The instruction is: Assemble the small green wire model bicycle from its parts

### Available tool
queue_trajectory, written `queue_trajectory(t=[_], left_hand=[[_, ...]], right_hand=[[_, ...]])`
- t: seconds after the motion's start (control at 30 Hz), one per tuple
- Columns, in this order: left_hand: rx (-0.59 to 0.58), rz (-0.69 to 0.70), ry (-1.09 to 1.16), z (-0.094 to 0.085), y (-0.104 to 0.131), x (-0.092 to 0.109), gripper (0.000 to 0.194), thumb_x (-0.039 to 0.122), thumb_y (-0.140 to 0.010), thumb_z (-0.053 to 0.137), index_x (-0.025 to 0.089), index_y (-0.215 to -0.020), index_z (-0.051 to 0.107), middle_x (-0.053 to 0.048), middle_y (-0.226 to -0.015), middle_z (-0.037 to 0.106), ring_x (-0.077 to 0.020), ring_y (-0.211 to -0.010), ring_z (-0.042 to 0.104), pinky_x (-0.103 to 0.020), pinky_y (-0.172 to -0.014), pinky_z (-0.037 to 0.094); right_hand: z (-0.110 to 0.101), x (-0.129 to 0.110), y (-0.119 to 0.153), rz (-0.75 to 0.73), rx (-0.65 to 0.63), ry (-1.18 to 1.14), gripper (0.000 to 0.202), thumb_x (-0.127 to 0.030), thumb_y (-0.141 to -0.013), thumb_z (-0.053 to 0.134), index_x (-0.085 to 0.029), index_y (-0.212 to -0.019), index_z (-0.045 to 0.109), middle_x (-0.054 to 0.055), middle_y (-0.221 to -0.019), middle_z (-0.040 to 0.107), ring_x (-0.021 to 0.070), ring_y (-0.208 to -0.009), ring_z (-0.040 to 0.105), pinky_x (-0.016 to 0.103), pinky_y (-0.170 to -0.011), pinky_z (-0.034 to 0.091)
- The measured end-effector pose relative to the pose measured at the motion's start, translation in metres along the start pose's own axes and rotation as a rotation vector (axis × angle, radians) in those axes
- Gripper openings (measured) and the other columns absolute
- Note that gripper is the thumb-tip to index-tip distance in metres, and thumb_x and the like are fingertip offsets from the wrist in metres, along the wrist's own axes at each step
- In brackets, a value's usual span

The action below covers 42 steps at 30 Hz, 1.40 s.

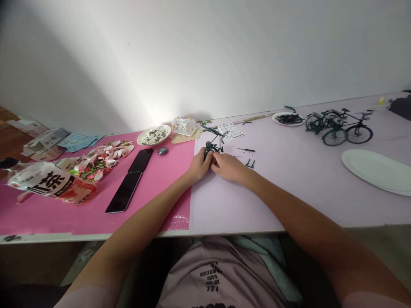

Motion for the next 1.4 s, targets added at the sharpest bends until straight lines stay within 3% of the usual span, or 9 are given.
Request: queue_trajectory(t=[1.4], left_hand=[[0.001, -0.001, -0.024, 0.0004, -0.0009, -0.0023, 0.022, 0.041, -0.106, 0.042, 0.023, -0.093, 0.044, -0.001, -0.08, 0.064, -0.0188, -0.075, 0.061, -0.03, -0.073, 0.043]], right_hand=[[0.0009, 0.0013, -0.0008, 0.002, 0.004, -0.013, 0.02, -0.038, -0.103, 0.047, -0.021, -0.105, 0.057, 0.01, -0.093, 0.074, 0.0218, -0.071, 0.064, 0.029, -0.061, 0.038]])
Point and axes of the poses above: each hand's wrist, its own y-axis away from the middle knuckle, its own z-axis out of the palm, x = y × z, the point moved 10 cm from there along -y, towards the middle knuckle
